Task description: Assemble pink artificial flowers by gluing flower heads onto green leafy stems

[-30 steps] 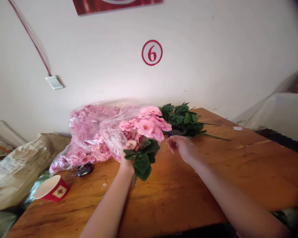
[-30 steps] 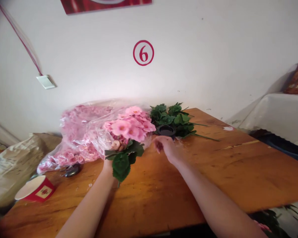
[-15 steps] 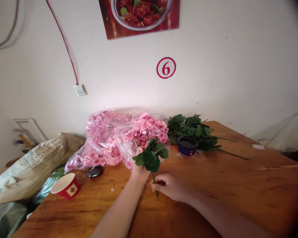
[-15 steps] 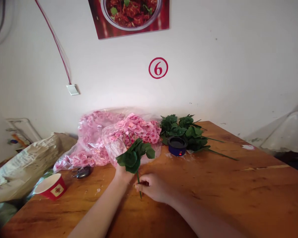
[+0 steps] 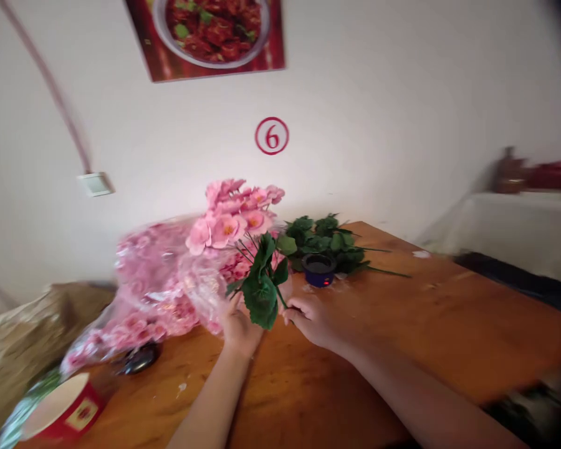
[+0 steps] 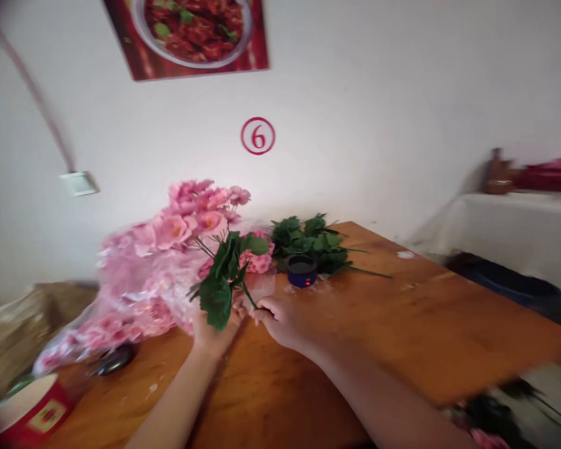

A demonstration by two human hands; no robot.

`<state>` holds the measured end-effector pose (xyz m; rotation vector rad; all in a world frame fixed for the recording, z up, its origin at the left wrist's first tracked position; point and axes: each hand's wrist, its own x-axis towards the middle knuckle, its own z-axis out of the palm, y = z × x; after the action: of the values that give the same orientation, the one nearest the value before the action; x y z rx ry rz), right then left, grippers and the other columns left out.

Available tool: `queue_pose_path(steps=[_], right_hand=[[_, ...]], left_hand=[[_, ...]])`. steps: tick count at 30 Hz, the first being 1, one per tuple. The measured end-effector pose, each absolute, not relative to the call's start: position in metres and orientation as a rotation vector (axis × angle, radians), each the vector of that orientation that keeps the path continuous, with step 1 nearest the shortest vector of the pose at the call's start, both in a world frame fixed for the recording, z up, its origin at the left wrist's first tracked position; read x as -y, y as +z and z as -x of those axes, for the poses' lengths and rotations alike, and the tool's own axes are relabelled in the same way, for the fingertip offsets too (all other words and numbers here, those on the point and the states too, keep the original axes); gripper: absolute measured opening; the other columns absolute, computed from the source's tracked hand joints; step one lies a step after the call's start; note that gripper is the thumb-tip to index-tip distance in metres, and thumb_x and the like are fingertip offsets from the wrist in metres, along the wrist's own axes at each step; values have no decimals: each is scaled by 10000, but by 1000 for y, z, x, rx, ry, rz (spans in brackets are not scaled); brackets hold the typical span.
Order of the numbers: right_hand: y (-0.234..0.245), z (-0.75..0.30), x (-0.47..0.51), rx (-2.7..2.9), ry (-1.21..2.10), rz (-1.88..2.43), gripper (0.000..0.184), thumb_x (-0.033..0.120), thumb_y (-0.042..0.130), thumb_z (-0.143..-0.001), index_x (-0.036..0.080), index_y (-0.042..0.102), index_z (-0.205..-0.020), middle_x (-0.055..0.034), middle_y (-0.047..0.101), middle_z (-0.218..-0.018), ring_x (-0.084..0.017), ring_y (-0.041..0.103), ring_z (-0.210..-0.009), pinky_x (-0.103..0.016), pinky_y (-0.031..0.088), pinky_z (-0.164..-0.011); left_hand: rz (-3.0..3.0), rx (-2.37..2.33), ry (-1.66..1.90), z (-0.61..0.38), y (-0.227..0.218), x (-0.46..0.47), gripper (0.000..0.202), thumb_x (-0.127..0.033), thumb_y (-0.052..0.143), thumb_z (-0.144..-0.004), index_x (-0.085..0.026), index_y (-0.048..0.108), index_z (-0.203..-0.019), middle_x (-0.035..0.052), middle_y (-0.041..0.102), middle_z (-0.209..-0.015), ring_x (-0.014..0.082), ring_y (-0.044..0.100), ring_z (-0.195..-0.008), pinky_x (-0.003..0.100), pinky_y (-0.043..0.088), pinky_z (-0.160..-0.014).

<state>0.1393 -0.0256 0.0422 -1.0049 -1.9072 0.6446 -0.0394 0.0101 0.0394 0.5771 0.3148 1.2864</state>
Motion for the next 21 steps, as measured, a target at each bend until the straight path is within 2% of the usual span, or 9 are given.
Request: queue_pose_path(steps=[3, 7, 9, 12, 15, 18, 21], right_hand=[[59, -154, 31, 1687, 579, 929, 267, 398, 472, -899, 222, 592, -738, -14, 590, -688, -157, 539, -658, -289, 418, -634], [83, -187, 46, 1145, 269, 564, 242, 437, 411, -937, 270, 569, -1011, 22, 499, -614, -136, 445, -511, -283, 380, -525], [97, -205, 52, 861, 35, 411, 249, 446, 407, -933, 284, 556, -1048, 37, 422, -578, -134, 383, -479, -273, 343, -498], [111, -223, 52, 694, -90, 381, 473, 551, 224, -940, 265, 585, -1049, 9, 400, -628, -144, 344, -497, -270, 303, -476], [108, -220, 43, 801, 72, 433, 533, 588, 160, -923, 276, 564, -1078, -11, 411, -685, -161, 390, -540, -280, 321, -484], [95, -203, 35, 998, 457, 529, 592, 620, 95, -907, 278, 550, -1067, -20, 415, -679, -182, 423, -564, -314, 376, -519], [81, -181, 29, 1058, 838, 550, 675, 662, 42, -879, 266, 568, -1027, -35, 429, -666, -211, 450, -619, -361, 416, -591]], left_hand=[[-534, -237, 1216, 39, 39, -13, 149, -306, 565, -824, -173, 631, -831, 19, 569, -702, 151, 567, -655, 306, 498, -660], [-521, -228, 1200, 38, 42, -12, 133, -299, 542, -827, -181, 605, -819, 4, 497, -683, 145, 513, -619, 307, 477, -626], [-522, -243, 1215, 38, 42, -10, 132, -304, 545, -818, -185, 601, -809, 2, 481, -679, 147, 503, -613, 308, 472, -615], [-519, -269, 1220, 39, 41, -10, 144, -317, 553, -807, -183, 606, -793, 0, 475, -674, 144, 499, -604, 305, 470, -611], [-530, -287, 1209, 38, 36, -13, 164, -329, 566, -803, -175, 622, -795, 1, 488, -665, 141, 506, -598, 299, 466, -606], [-585, -368, 1186, 32, 28, -14, 179, -333, 598, -795, -160, 648, -793, 2, 519, -639, 134, 522, -586, 270, 456, -583], [-758, -537, 1126, 16, 21, -6, 153, -256, 674, -757, -124, 690, -833, 51, 638, -737, 143, 595, -667, 254, 477, -642]])
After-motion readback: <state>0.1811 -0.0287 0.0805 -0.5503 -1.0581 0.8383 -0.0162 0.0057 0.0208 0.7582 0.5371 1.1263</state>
